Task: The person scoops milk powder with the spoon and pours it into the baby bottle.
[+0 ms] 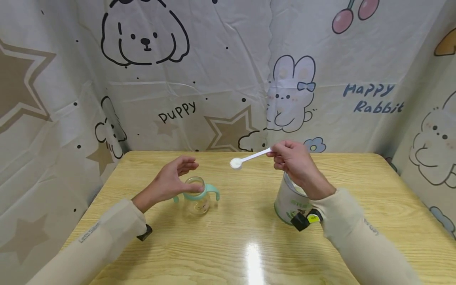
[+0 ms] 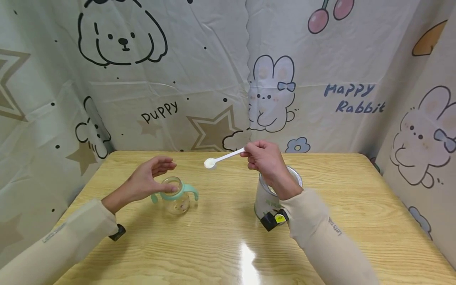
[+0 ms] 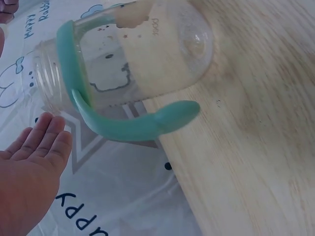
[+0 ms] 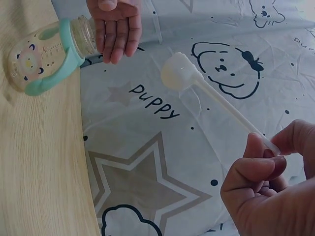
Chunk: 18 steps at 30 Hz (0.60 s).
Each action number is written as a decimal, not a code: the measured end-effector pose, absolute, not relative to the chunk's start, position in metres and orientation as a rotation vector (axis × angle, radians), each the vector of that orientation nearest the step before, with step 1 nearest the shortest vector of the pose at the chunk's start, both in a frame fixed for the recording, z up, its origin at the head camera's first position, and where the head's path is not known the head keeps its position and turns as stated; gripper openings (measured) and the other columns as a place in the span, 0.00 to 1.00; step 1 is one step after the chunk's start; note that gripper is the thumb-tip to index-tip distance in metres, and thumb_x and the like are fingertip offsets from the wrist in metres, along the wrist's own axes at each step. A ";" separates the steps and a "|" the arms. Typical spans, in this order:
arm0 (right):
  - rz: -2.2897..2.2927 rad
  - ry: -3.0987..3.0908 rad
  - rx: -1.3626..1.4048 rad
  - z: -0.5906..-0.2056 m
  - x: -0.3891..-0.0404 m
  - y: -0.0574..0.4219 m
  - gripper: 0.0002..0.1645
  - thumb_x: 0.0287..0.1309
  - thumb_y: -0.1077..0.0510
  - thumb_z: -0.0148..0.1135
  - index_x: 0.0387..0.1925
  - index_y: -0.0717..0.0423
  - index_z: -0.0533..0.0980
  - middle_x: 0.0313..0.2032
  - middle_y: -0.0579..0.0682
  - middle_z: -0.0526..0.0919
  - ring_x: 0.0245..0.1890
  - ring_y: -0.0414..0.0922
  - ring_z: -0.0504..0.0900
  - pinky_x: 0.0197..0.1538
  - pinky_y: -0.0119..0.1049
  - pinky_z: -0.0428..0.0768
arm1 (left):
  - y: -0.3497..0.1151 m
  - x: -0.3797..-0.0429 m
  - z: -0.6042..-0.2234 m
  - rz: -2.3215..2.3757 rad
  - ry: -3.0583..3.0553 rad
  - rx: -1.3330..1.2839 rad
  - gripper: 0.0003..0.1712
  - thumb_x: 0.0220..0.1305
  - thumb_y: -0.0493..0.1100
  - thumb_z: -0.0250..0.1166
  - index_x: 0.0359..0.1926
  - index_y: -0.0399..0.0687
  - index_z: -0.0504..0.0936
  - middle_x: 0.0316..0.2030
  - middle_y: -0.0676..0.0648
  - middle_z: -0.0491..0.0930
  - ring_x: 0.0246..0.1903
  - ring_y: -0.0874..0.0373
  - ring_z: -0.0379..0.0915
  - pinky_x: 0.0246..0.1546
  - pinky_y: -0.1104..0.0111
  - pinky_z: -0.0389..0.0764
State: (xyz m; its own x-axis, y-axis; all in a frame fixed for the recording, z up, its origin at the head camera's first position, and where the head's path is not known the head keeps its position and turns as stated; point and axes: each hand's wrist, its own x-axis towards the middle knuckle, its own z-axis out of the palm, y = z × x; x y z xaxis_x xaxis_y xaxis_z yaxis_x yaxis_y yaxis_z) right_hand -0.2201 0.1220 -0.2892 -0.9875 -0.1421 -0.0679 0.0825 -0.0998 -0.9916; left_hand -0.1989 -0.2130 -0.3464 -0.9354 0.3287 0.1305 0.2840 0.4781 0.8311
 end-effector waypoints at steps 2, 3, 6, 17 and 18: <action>-2.211 2.006 -0.059 -0.290 -0.221 0.120 0.14 0.67 0.68 0.49 0.25 0.57 0.73 0.27 0.47 0.81 0.22 0.37 0.66 0.23 0.25 0.68 | -0.215 -0.198 -0.348 1.476 2.665 0.542 0.47 0.50 0.41 0.81 0.67 0.34 0.66 0.61 0.37 0.74 0.64 0.42 0.68 0.68 0.50 0.65; -2.211 2.003 -0.057 -0.291 -0.221 0.119 0.14 0.67 0.68 0.49 0.25 0.57 0.73 0.27 0.47 0.81 0.22 0.38 0.66 0.23 0.25 0.69 | -0.216 -0.198 -0.349 1.471 2.668 0.534 0.48 0.50 0.42 0.81 0.67 0.34 0.66 0.61 0.36 0.74 0.64 0.42 0.68 0.68 0.50 0.65; -2.222 1.990 -0.064 -0.292 -0.220 0.115 0.14 0.67 0.68 0.50 0.24 0.57 0.73 0.26 0.47 0.81 0.22 0.38 0.66 0.23 0.25 0.68 | -0.218 -0.196 -0.352 1.463 2.671 0.509 0.49 0.49 0.42 0.81 0.68 0.33 0.65 0.62 0.35 0.73 0.65 0.41 0.67 0.68 0.49 0.65; -2.241 1.958 -0.102 -0.292 -0.220 0.105 0.15 0.67 0.69 0.50 0.24 0.58 0.73 0.26 0.48 0.81 0.22 0.37 0.66 0.23 0.24 0.67 | -0.224 -0.194 -0.360 1.486 2.671 0.515 0.49 0.49 0.42 0.81 0.67 0.32 0.65 0.62 0.34 0.73 0.64 0.39 0.66 0.68 0.48 0.66; -2.236 1.963 -0.096 -0.292 -0.220 0.104 0.14 0.68 0.68 0.51 0.25 0.58 0.73 0.26 0.48 0.81 0.22 0.37 0.66 0.23 0.25 0.68 | -0.223 -0.195 -0.361 1.493 2.669 0.519 0.49 0.49 0.41 0.81 0.67 0.32 0.65 0.62 0.35 0.73 0.64 0.39 0.66 0.68 0.48 0.66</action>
